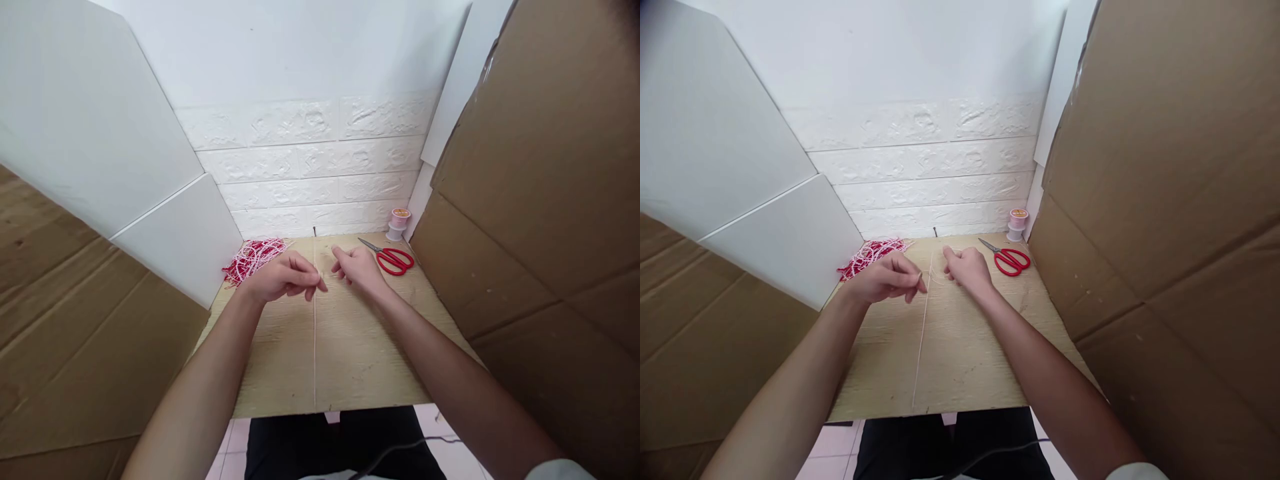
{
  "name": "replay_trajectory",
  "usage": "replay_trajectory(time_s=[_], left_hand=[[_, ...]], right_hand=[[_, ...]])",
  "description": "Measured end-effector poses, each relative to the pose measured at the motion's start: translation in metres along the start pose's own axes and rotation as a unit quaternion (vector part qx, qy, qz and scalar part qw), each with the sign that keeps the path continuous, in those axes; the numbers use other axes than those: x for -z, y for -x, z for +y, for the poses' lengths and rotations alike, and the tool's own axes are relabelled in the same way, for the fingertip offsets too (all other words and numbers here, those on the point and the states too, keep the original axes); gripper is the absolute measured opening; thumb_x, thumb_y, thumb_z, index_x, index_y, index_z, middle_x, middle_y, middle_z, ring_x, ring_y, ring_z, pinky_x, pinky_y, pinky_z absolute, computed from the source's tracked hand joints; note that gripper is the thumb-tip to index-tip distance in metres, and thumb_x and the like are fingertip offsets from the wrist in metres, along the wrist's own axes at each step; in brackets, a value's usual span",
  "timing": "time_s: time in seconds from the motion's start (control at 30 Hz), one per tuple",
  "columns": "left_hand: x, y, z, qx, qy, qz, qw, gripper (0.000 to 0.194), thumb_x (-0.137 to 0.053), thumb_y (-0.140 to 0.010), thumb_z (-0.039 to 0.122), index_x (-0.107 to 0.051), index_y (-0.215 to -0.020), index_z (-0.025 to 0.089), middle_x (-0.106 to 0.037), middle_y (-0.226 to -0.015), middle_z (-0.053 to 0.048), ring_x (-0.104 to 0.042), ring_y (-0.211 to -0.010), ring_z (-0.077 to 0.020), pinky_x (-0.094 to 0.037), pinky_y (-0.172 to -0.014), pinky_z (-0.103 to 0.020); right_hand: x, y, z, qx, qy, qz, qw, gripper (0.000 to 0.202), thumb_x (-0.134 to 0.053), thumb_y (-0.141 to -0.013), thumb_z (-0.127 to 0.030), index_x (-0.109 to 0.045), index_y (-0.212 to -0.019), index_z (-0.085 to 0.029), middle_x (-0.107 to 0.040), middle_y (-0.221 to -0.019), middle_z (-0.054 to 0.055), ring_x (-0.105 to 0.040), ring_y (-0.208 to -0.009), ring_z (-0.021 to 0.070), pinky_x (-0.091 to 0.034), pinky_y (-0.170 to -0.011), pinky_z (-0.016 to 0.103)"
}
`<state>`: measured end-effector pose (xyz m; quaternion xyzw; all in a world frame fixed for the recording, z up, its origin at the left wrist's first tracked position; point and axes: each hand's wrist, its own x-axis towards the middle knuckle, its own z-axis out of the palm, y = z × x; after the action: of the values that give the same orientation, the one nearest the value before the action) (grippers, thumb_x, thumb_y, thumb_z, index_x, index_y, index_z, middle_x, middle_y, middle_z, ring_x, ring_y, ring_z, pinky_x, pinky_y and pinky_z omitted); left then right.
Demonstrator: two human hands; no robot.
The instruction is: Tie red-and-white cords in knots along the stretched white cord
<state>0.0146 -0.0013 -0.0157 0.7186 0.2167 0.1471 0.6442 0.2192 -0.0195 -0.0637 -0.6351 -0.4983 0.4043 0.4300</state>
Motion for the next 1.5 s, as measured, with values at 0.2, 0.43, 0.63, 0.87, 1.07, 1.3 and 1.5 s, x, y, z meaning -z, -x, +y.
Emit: replay_trajectory(time_s=[0.2, 0.43, 0.63, 0.87, 1.07, 1.3, 1.5], left_hand=[[-0.001, -0.011, -0.008, -0.06, 0.107, 0.264, 0.957, 0.029, -0.069, -0.084, 0.037, -0.079, -0.096, 0.013, -0.037, -0.054, 0.002, -0.026, -0.048, -0.0046, -0.019, -0.048, -0.024], [-0.014, -0.03, -0.012, -0.061, 0.164, 0.355, 0.918, 0.033, -0.075, -0.072, 0.038, -0.08, -0.094, 0.014, -0.043, -0.066, 0.0, -0.037, -0.057, -0.007, -0.028, -0.053, -0.024], [-0.019, -0.035, -0.02, -0.082, 0.144, 0.374, 0.912, 0.024, -0.073, -0.075, 0.037, -0.08, -0.09, 0.02, -0.066, -0.104, -0.008, -0.055, -0.097, -0.0192, -0.043, -0.078, -0.03], [-0.02, -0.036, -0.025, -0.088, 0.085, 0.36, 0.925, 0.028, -0.07, -0.079, 0.04, -0.08, -0.097, 0.021, -0.066, -0.1, -0.007, -0.057, -0.099, -0.0219, -0.043, -0.084, -0.034], [-0.021, -0.039, -0.028, -0.086, 0.096, 0.351, 0.928, 0.029, -0.071, -0.078, 0.04, -0.08, -0.097, 0.02, -0.066, -0.094, -0.006, -0.058, -0.09, -0.0198, -0.043, -0.082, -0.034], [-0.026, -0.043, -0.033, -0.08, 0.074, 0.353, 0.929, 0.026, -0.071, -0.079, 0.042, -0.079, -0.09, 0.019, -0.063, -0.087, -0.005, -0.053, -0.08, -0.0151, -0.038, -0.071, -0.028], [-0.034, -0.049, -0.034, -0.067, 0.092, 0.404, 0.908, 0.029, -0.077, -0.071, 0.041, -0.068, -0.064, 0.015, -0.053, -0.067, -0.001, -0.043, -0.063, -0.011, -0.034, -0.062, -0.027]], right_hand=[[0.002, 0.008, -0.007, 0.127, -0.075, 0.07, 0.987, 0.039, -0.06, -0.083, -0.046, -0.067, -0.066, -0.012, -0.049, -0.05, -0.001, -0.041, -0.043, 0.0082, -0.03, -0.045, 0.023], [-0.023, 0.022, -0.012, 0.096, -0.267, -0.096, 0.954, 0.042, -0.074, -0.072, -0.046, -0.072, -0.093, -0.01, -0.065, -0.077, 0.006, -0.052, -0.047, 0.0098, -0.026, -0.034, 0.021], [-0.023, 0.024, -0.011, 0.058, -0.355, -0.103, 0.927, 0.038, -0.078, -0.071, -0.044, -0.072, -0.089, -0.011, -0.069, -0.085, 0.009, -0.055, -0.052, 0.0083, -0.026, -0.036, 0.018], [-0.024, 0.025, -0.013, 0.022, -0.426, -0.137, 0.894, 0.032, -0.081, -0.069, -0.037, -0.072, -0.086, -0.012, -0.07, -0.083, 0.008, -0.057, -0.054, 0.0081, -0.025, -0.037, 0.016], [-0.027, 0.024, -0.014, -0.009, -0.457, -0.117, 0.882, 0.026, -0.079, -0.068, -0.03, -0.07, -0.081, -0.01, -0.068, -0.076, 0.007, -0.055, -0.053, 0.0065, -0.028, -0.038, 0.015], [-0.026, 0.021, -0.021, -0.11, -0.489, -0.072, 0.862, 0.011, -0.071, -0.071, -0.018, -0.063, -0.074, -0.011, -0.061, -0.063, 0.002, -0.047, -0.048, 0.0043, -0.029, -0.039, 0.014], [-0.027, 0.018, -0.017, -0.115, -0.496, -0.076, 0.857, 0.013, -0.069, -0.071, -0.02, -0.059, -0.07, -0.012, -0.054, -0.058, -0.001, -0.043, -0.047, 0.0041, -0.027, -0.039, 0.015]])
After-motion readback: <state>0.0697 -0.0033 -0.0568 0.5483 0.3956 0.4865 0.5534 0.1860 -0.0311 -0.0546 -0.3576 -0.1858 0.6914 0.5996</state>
